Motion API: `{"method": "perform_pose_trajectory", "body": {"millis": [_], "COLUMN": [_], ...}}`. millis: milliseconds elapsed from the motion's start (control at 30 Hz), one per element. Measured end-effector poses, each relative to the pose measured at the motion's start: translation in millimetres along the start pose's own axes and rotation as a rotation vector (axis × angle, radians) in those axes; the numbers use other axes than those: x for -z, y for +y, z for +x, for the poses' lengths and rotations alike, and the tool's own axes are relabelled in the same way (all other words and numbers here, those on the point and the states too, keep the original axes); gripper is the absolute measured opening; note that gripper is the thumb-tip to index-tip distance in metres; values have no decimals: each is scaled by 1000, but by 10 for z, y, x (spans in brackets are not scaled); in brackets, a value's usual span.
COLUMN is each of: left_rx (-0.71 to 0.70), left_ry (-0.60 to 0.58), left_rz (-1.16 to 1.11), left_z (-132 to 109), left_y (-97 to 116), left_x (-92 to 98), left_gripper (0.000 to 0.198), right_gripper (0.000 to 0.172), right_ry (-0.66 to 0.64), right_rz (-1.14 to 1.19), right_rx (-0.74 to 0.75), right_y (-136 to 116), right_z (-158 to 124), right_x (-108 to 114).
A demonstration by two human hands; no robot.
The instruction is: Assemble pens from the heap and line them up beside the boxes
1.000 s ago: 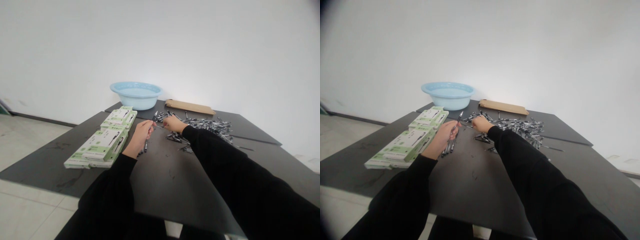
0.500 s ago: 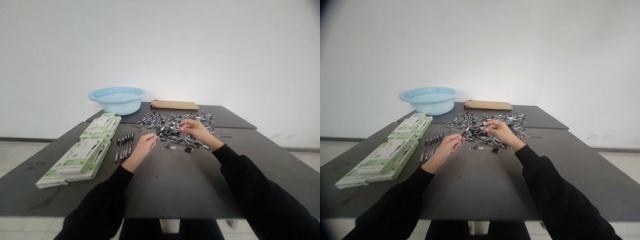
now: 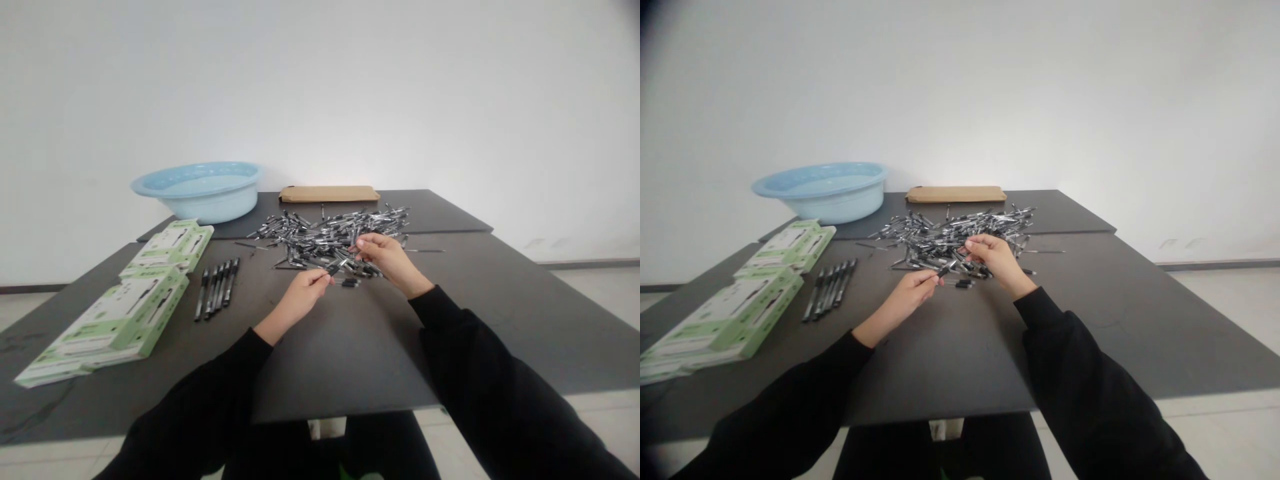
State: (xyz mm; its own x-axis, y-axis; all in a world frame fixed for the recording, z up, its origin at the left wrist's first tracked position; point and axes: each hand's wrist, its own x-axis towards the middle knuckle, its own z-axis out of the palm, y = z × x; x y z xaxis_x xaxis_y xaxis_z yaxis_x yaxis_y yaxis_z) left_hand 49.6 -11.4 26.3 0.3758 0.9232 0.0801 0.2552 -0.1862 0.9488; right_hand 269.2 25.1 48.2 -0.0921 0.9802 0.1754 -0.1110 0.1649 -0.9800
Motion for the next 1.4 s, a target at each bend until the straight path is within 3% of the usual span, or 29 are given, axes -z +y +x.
{"method": "perform_pose_trajectory", "body": {"millis": [633,867,1400], "left_rx": [-22,-63,-108], "left_ry": [-20,-17,21], "left_rz": [-22,30,174], "left_z": [-36,-15,-164], "left_y": [-8,-62,55], "left_x": [11,11,103], "left_gripper": [32,34,30], "right_gripper": [37,39,38], "right_ry": [-17,-77,-120], "right_rz": [-129,-62,51], "right_rx": [-22,-6,-37], "right_y": [-2,32,100], "right_z": [-117,-146,-179], "right_x": [-192,-260,-372]}}
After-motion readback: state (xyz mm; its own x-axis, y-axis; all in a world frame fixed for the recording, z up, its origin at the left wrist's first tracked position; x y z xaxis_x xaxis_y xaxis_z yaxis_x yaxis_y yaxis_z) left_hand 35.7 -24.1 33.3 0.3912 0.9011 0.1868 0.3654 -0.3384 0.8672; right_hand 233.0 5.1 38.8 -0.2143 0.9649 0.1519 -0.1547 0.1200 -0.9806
